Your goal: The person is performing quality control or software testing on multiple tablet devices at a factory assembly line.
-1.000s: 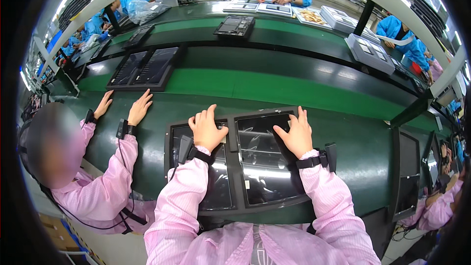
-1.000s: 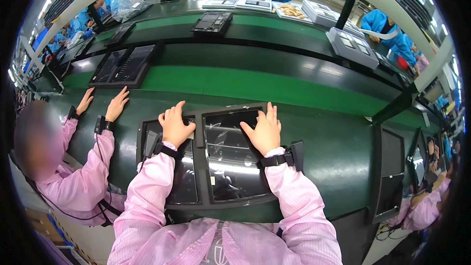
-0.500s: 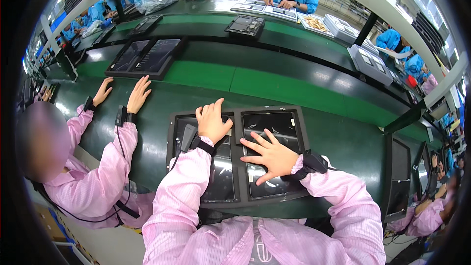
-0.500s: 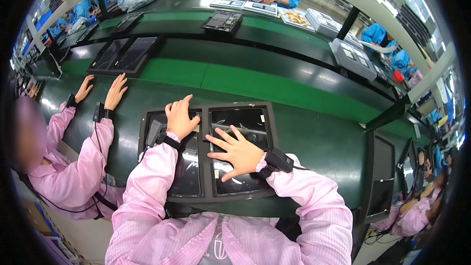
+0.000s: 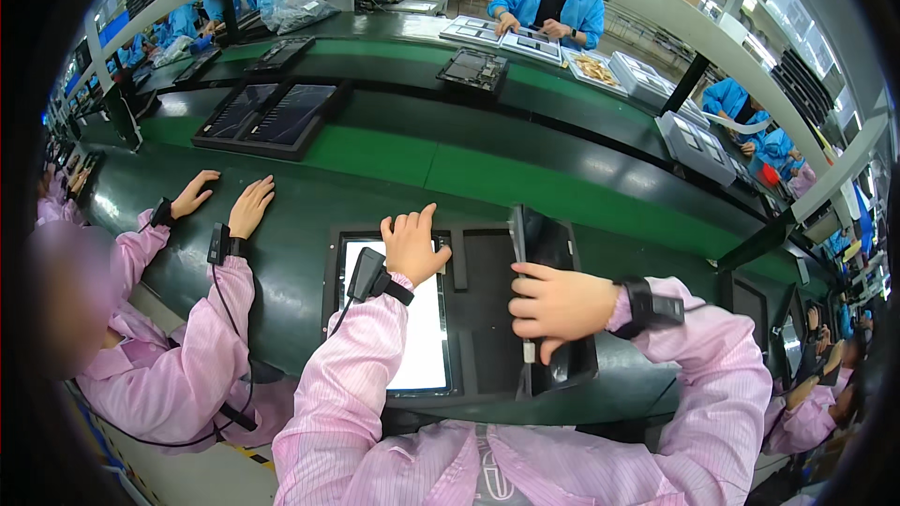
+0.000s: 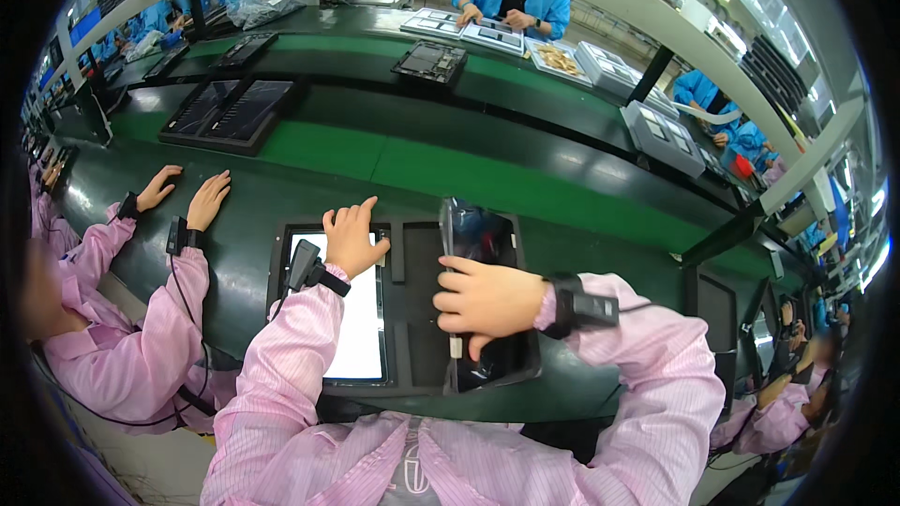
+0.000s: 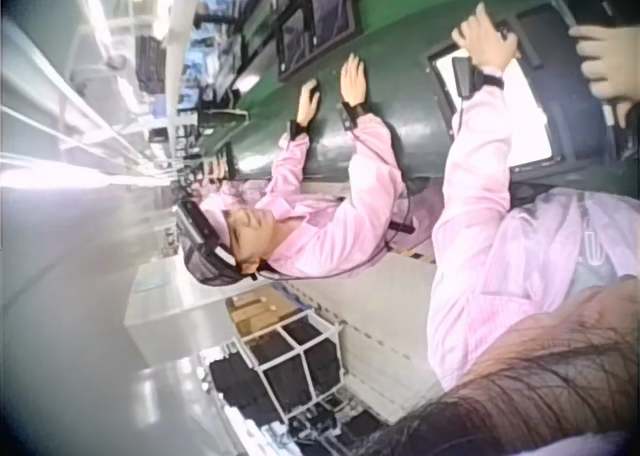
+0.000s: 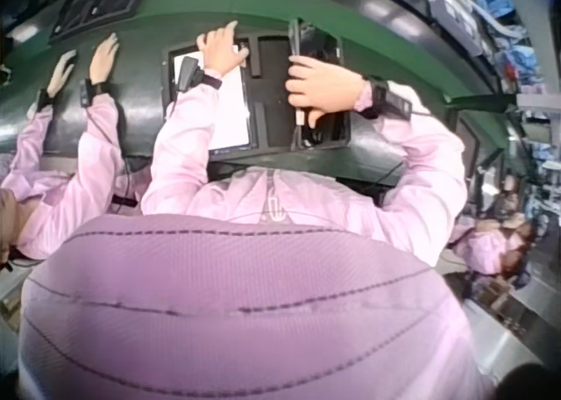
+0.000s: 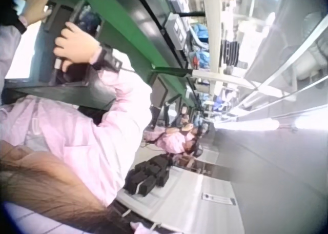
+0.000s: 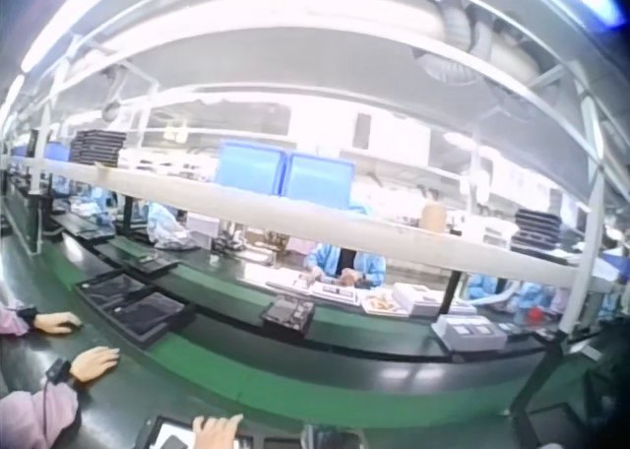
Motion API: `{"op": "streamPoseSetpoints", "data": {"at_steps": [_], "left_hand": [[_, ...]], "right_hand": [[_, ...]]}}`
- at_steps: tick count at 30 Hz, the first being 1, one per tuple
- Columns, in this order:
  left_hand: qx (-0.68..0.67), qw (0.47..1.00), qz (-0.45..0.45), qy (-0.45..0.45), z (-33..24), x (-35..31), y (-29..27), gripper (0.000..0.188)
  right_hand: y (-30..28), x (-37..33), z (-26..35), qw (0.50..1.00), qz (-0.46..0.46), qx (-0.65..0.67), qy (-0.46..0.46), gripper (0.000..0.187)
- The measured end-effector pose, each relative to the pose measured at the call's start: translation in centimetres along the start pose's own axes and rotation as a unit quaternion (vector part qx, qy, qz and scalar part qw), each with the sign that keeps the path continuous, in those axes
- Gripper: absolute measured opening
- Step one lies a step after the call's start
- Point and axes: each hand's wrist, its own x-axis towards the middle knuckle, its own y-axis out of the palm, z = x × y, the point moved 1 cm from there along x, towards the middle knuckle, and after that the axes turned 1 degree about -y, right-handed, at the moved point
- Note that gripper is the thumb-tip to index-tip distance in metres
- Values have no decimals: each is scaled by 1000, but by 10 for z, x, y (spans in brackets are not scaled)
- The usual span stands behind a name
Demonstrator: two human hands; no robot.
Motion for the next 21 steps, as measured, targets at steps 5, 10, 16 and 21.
{"op": "streamPoseSetpoints", "data": {"at_steps": [5, 10, 16, 21], "left_hand": [[16, 1000, 10, -1, 6, 0, -1, 76], [8, 1000, -1, 10, 16, 2, 2, 77], [-41, 998, 40, -3, 22, 4, -4, 81], [-123, 991, 45, -23, 33, 10, -21, 83]], "right_hand": [[-19, -29, 13, 991, -90, -94, 8, 46], [-34, -57, 21, 919, -291, -59, 258, 46], [-27, -33, 33, 705, -484, 215, 472, 56], [33, -43, -6, 620, -546, 269, 495, 55]]}}
